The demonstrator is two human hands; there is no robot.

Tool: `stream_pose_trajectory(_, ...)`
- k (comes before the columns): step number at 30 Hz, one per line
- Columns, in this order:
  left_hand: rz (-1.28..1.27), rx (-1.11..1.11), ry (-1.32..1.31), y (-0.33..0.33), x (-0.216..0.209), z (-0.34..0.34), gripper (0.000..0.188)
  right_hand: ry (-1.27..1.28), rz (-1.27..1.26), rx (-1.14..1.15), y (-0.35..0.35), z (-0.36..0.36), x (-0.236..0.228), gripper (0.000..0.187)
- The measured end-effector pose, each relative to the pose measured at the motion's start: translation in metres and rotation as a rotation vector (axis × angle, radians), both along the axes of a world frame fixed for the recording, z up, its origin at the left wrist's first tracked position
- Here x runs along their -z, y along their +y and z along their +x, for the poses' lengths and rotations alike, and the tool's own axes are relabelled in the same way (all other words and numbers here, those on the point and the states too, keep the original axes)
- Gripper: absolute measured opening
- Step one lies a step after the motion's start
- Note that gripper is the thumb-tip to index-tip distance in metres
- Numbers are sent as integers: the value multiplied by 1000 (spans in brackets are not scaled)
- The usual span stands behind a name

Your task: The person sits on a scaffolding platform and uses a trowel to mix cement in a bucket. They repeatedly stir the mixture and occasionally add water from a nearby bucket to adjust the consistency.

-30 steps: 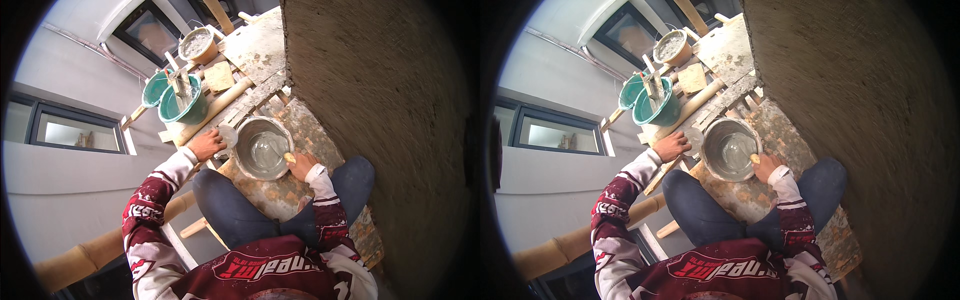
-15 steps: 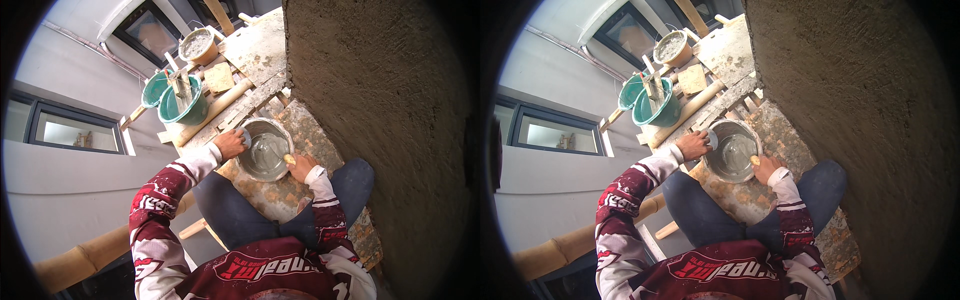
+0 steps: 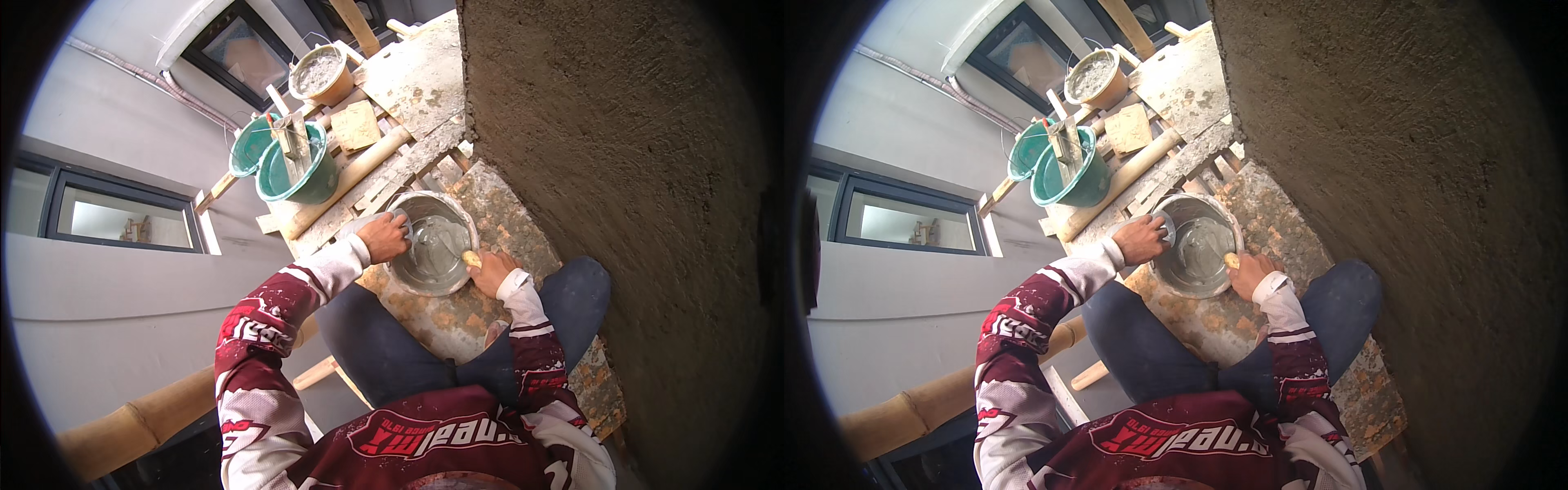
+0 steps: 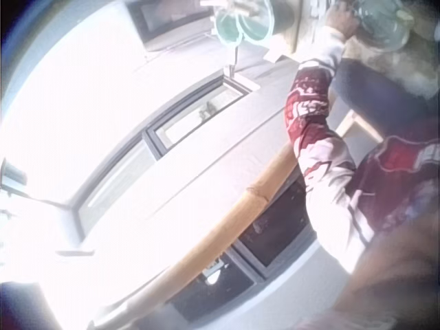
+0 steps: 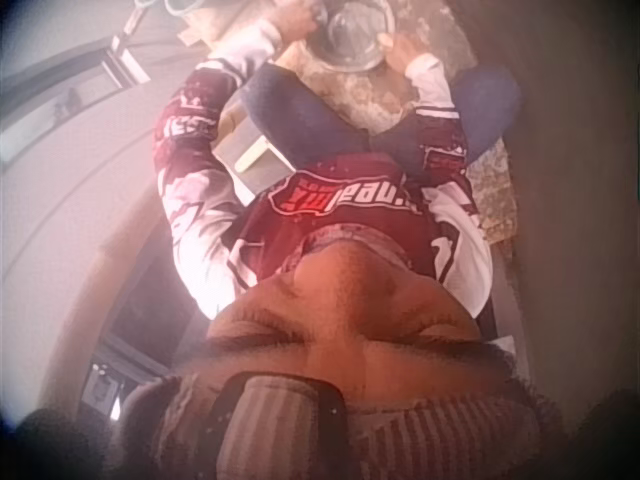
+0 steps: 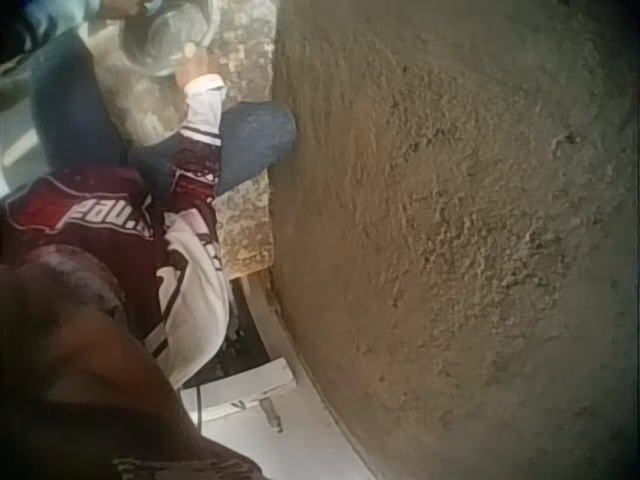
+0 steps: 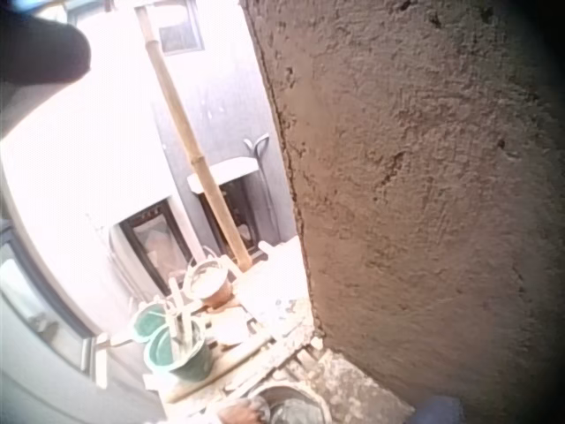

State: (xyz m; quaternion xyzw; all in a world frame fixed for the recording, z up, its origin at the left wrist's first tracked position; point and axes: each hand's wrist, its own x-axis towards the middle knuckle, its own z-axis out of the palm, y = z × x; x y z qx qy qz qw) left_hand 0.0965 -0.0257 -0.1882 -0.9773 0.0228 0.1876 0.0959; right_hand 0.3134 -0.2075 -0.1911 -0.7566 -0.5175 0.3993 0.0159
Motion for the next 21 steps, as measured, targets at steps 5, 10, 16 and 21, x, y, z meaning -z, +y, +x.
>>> stream_pose_trajectory(5, 6, 0, -3, -2, -2, 1, 14, -27, 21, -34, -1, 1, 0, 41)
stream_pose_trajectory(10, -12, 19, 6, -4, -4, 6, 15, -9, 7, -10, 0, 0, 4, 40)
stream_pose_trajectory(16, -14, 10, -1, -2, -2, 2, 16, -15, 5, -11, 0, -1, 3, 40)
stream_pose_trajectory(21, -8, -18, -89, 7, -5, -19, 21, -41, 6, -26, -1, 2, -3, 41)
